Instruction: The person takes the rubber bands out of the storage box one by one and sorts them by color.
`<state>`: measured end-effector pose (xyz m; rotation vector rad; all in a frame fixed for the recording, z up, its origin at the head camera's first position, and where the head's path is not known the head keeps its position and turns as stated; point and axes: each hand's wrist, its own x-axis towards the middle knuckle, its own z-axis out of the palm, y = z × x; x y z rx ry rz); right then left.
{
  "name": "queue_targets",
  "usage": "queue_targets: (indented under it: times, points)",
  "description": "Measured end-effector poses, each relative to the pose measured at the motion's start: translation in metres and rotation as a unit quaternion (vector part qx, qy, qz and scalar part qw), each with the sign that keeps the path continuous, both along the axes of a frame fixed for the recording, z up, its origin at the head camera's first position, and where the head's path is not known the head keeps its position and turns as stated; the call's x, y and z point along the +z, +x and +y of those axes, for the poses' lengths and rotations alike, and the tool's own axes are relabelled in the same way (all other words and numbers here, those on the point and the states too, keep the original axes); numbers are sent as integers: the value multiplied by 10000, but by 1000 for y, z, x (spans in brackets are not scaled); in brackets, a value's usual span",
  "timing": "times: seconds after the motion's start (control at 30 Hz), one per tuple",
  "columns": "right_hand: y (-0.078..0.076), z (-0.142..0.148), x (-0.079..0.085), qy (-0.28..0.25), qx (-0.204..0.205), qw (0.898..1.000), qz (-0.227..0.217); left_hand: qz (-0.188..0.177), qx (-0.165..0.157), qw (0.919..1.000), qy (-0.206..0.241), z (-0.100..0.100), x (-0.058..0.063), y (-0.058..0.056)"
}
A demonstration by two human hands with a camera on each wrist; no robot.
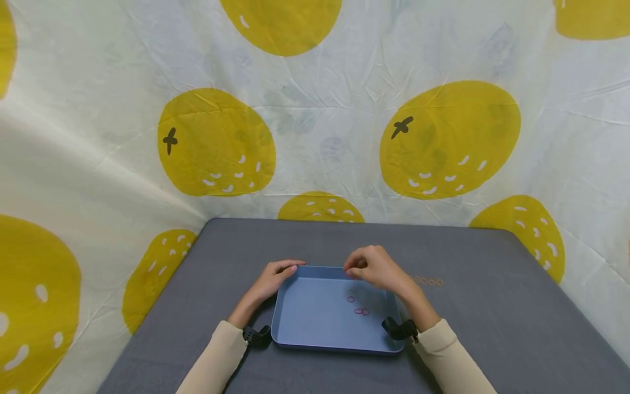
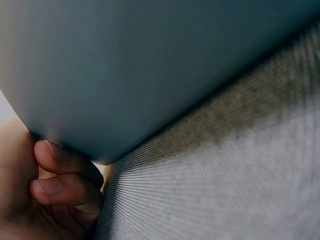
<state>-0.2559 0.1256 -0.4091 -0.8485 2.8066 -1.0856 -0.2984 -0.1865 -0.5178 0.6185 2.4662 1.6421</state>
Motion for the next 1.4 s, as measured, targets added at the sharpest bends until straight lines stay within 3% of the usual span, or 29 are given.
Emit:
queue_targets:
  times: [0.6, 1.0, 1.4]
  points:
    - [11, 21, 14, 55, -187, 9989, 428, -3, -7, 10000, 32, -1, -1, 1]
    - [16, 56, 18, 122, -357, 9977, 571, 73, -114, 9999, 47, -1, -2, 0]
    - [20, 98, 13, 135, -666, 9967, 436, 140, -111, 9998, 27, -2, -2, 1]
